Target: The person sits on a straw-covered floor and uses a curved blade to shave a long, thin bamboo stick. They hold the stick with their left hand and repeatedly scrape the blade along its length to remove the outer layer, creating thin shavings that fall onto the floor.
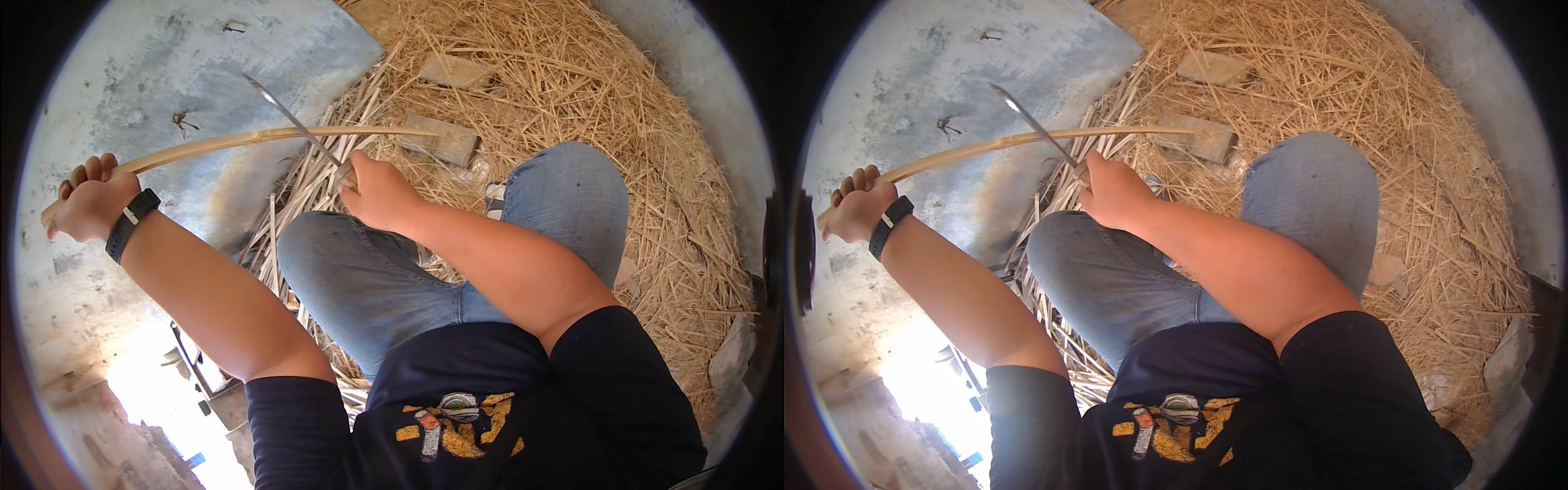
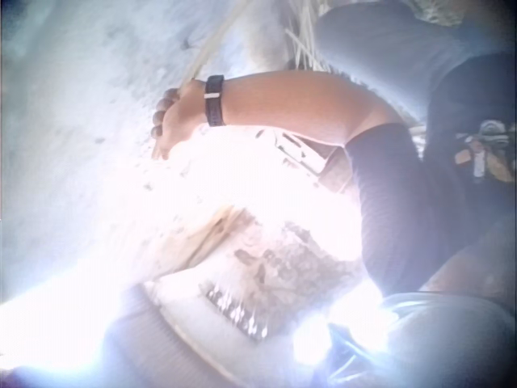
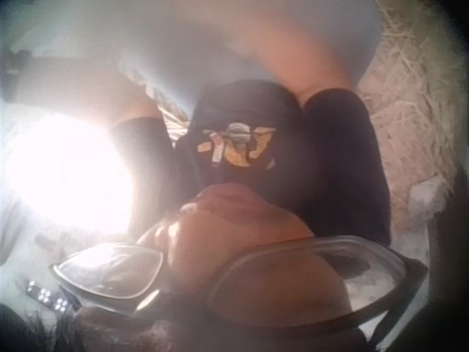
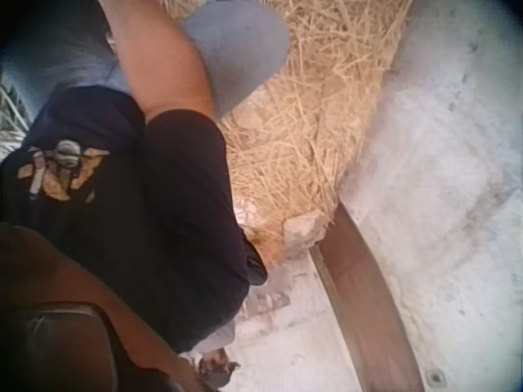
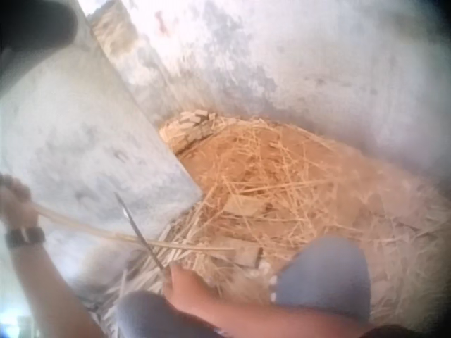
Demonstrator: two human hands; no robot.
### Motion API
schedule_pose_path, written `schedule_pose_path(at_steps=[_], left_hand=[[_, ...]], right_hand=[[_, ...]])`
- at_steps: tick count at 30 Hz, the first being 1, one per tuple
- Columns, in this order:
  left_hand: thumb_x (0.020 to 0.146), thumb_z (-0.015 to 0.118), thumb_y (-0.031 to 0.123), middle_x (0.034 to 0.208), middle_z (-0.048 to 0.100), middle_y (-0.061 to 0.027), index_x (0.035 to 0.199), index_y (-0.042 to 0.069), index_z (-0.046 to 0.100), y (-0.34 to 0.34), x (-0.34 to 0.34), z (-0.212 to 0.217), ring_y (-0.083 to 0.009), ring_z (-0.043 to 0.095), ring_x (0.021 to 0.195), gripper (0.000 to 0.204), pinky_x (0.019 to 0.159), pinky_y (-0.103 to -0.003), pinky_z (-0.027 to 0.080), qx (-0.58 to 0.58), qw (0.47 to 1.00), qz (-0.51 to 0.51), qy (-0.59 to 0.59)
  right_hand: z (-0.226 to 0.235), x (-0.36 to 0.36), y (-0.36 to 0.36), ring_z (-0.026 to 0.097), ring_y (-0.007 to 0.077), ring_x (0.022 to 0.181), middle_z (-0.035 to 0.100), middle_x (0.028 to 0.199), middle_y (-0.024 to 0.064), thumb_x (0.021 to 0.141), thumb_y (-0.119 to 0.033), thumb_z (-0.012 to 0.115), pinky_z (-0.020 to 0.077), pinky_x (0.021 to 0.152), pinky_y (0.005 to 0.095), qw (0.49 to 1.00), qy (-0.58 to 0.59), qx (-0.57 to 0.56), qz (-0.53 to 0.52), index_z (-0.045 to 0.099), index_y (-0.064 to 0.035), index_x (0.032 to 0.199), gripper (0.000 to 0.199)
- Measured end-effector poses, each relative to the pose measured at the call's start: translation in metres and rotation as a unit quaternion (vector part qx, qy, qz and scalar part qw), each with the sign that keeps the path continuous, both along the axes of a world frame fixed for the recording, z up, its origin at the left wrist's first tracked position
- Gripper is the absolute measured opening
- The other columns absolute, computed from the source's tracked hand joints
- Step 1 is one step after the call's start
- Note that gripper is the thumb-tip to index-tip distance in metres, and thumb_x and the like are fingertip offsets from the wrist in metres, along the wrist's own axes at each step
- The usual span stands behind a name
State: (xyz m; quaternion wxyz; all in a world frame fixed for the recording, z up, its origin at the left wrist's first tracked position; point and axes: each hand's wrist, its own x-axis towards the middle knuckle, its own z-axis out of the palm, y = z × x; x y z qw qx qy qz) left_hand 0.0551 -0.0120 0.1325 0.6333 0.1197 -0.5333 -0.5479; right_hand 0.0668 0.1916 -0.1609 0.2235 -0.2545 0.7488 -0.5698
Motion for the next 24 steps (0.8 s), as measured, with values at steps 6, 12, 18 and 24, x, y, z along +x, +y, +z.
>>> schedule_pose_path(at_steps=[6,12,18,24], left_hand=[[0.107,0.017,0.063,0.065,0.030,-0.0009,0.084,0.012,0.036,-0.003,0.000,0.000,-0.0157,0.020,0.054,0.059,0.050,-0.029,0.020,-0.021,1.000,-0.017,-0.005],[0.107,0.019,0.065,0.064,0.029,-0.0007,0.083,0.012,0.038,-0.014,0.007,-0.003,-0.0151,0.020,0.053,0.061,0.050,-0.030,0.021,-0.046,0.996,-0.076,-0.011],[0.104,0.020,0.070,0.059,0.029,0.0018,0.072,0.017,0.045,-0.047,0.012,0.006,-0.0131,0.022,0.050,0.068,0.050,-0.029,0.022,-0.080,0.930,-0.358,-0.008],[0.101,0.027,0.074,0.055,0.032,0.0079,0.062,0.021,0.046,-0.055,0.017,0.012,-0.0107,0.024,0.047,0.068,0.050,-0.028,0.023,-0.054,0.866,-0.497,-0.021]], right_hand=[[-0.029,-0.014,-0.009,0.072,0.0410,0.091,0.071,0.099,0.0255,0.090,-0.017,0.067,0.0567,0.082,0.0501,0.994,-0.079,0.055,-0.060,0.056,0.0038,0.116,0.035],[-0.003,0.002,-0.010,0.071,0.0370,0.079,0.070,0.090,0.0229,0.092,-0.020,0.068,0.0540,0.074,0.0467,0.998,-0.023,-0.057,-0.002,0.055,0.0028,0.112,0.033],[-0.008,-0.009,-0.011,0.070,0.0360,0.084,0.069,0.086,0.0221,0.091,-0.020,0.069,0.0520,0.077,0.0472,0.992,-0.017,-0.100,-0.069,0.058,0.0030,0.109,0.031],[0.033,-0.028,0.009,0.069,0.0334,0.085,0.071,0.094,0.0216,0.090,-0.021,0.070,0.0529,0.081,0.0438,0.995,0.028,-0.095,0.008,0.059,0.0046,0.127,0.047]])
